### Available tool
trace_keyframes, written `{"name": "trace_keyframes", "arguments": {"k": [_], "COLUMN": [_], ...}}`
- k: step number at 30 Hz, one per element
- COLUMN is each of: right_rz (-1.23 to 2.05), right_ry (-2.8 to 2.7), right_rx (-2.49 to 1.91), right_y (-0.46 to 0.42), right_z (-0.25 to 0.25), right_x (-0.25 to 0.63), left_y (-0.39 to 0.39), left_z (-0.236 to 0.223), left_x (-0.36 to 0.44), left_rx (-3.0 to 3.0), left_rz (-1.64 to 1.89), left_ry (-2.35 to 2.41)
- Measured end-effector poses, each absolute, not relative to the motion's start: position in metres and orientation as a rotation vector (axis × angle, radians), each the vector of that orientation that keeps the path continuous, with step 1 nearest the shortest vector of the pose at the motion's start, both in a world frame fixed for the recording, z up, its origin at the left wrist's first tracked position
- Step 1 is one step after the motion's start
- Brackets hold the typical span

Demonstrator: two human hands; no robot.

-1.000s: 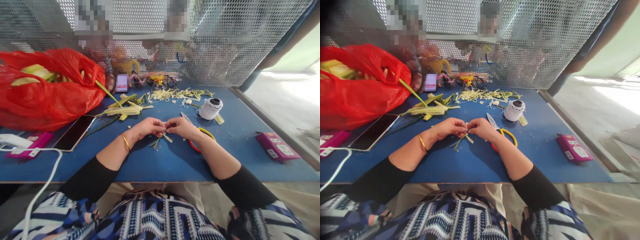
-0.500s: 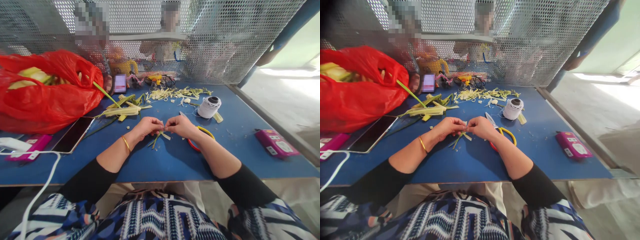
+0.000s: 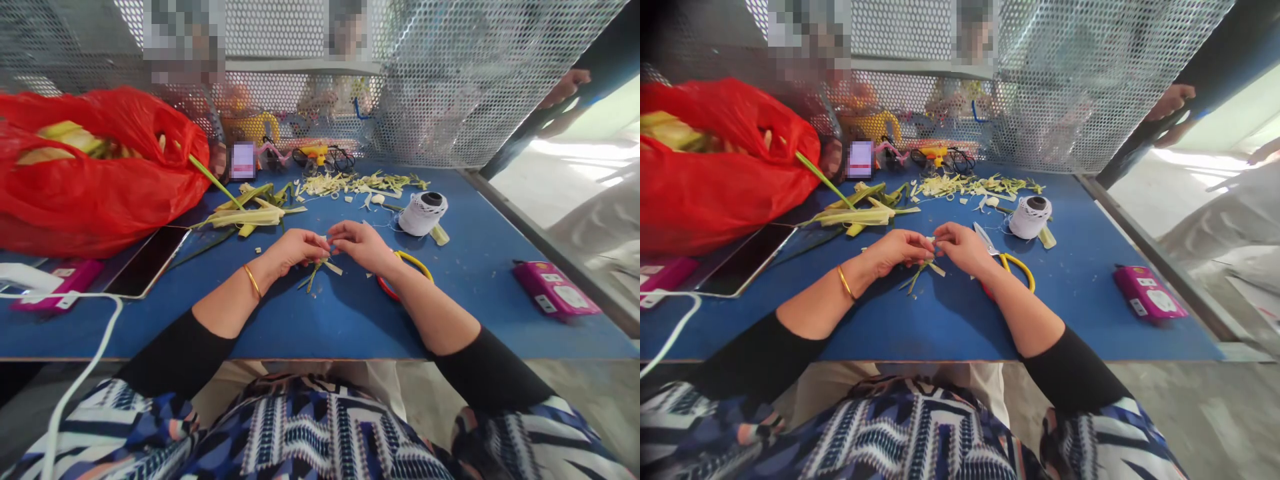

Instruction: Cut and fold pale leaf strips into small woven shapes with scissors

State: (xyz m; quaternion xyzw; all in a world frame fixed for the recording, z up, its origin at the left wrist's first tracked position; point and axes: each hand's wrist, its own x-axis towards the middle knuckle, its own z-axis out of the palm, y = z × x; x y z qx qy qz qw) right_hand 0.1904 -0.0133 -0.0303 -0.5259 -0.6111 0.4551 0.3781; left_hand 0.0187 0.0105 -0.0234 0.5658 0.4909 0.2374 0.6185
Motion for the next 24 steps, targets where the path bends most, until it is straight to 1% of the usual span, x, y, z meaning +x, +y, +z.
{"name": "trace_keyframes", "arguments": {"k": [4,9,13,19,24], "right_rz": [1.239,1.122,1.071,0.967,0.980], "right_ry": [-1.586,-1.703,-1.740,-1.786,-1.794], "right_rx": [-1.253,-1.302,-1.345,-1.446,-1.453], "right_y": [-0.011,-0.012,-0.014,-0.016,-0.017], "right_z": [-0.043,-0.048,-0.045,-0.039,-0.039], "right_x": [0.183,0.182,0.182,0.181,0.180], "left_y": [0.012,0.019,0.019,0.007,0.001], "left_z": [-0.025,-0.034,-0.036,-0.026,-0.027], "left_x": [0.020,0.018,0.016,0.019,0.022], "left_rx": [1.359,1.511,1.763,2.201,2.478], "left_rz": [0.599,0.635,0.660,0.620,0.542], "left_ry": [1.161,1.148,1.204,1.340,1.477]}}
